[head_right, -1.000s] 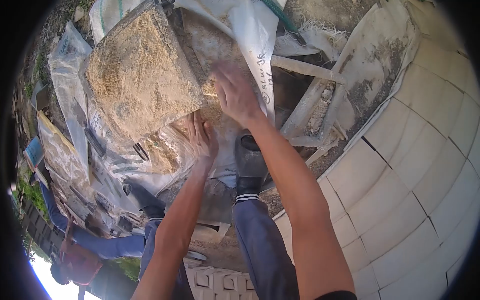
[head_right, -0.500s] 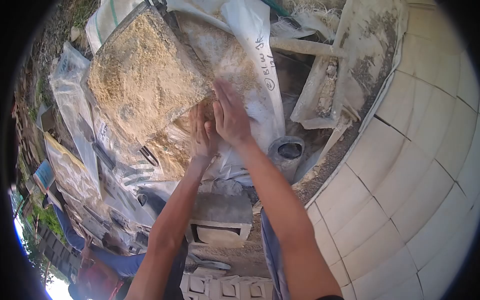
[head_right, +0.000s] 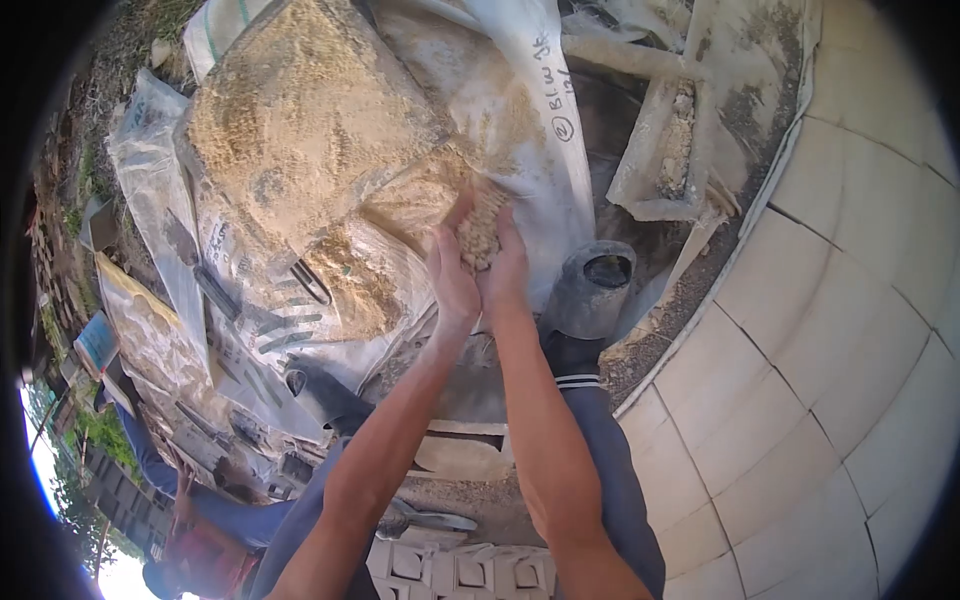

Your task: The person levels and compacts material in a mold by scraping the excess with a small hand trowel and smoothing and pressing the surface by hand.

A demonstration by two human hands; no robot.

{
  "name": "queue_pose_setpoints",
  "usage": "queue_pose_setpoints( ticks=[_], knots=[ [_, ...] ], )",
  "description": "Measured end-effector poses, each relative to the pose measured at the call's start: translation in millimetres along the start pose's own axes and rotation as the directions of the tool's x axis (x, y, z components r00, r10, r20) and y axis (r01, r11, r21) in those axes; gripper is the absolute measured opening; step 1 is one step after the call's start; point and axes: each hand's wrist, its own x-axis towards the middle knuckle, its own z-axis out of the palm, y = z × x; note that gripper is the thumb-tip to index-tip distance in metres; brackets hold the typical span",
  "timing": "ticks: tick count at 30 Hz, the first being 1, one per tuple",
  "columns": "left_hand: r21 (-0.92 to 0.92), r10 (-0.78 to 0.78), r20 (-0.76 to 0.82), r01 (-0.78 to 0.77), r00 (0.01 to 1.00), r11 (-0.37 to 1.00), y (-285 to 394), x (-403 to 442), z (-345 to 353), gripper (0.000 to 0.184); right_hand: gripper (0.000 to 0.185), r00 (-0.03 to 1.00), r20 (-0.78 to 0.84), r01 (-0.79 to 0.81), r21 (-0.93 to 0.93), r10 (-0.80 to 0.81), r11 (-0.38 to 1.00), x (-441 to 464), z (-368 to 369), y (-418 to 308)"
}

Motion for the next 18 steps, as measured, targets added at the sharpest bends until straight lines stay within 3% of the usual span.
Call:
queue_pose_setpoints(
  ticks=[3, 7, 9, 10, 12, 14, 16, 18],
  knots=[
    [0.041, 0.081, -0.067, -0.079, 0.994, 0.996, 30.9, -28.5, 5.5, 0.052, 0.04, 0.993, -0.091, -0.073, 0.036, 0.076, 0.997, -40.4, 34.0, -5.1],
    [0.038, 0.157, -0.201, -0.152, 0.967, 0.988, 97.9, -33.1, 1.5, 0.042, 0.039, 0.994, 0.021, -0.109, 0.067, 0.108, 0.992, -66.2, 95.9, 0.6],
    [0.02, 0.205, -0.262, -0.207, 0.943, 0.978, 134.0, -17.9, -3.7, 0.037, 0.036, 0.993, -0.052, -0.11, 0.002, 0.11, 0.994, -63.0, 133.2, 8.7],
    [0.011, 0.227, -0.286, -0.234, 0.931, 0.972, 151.5, -6.5, -7.6, 0.035, 0.036, 0.993, -0.03, -0.118, -0.013, 0.117, 0.993, -57.6, 152.4, 13.5],
    [-0.003, 0.276, -0.32, -0.293, 0.906, 0.956, 183.0, 19.9, -14.3, 0.032, 0.034, 1.0, 0.009, 0.03, -0.207, -0.029, 0.978, -38.2, 190.9, 22.8],
    [-0.017, 0.335, -0.358, -0.365, 0.872, 0.931, 209.1, 47.4, -23.2, 0.033, 0.033, 0.998, 0.048, 0.051, -0.228, -0.041, 0.972, -28.4, 237.3, 28.3],
    [0.062, 0.35, -0.352, -0.351, 0.868, 0.934, 220.8, 72.4, -37.3, 0.032, 0.036, 0.993, 0.042, 0.117, -0.385, -0.109, 0.915, -14.7, 267.9, 38.4],
    [0.073, 0.36, -0.391, -0.361, 0.847, 0.93, 221.7, 87.1, -51.9, 0.031, 0.038, 0.995, 0.022, 0.101, -0.39, -0.1, 0.915, 2.3, 277.4, 49.4]
  ],
)
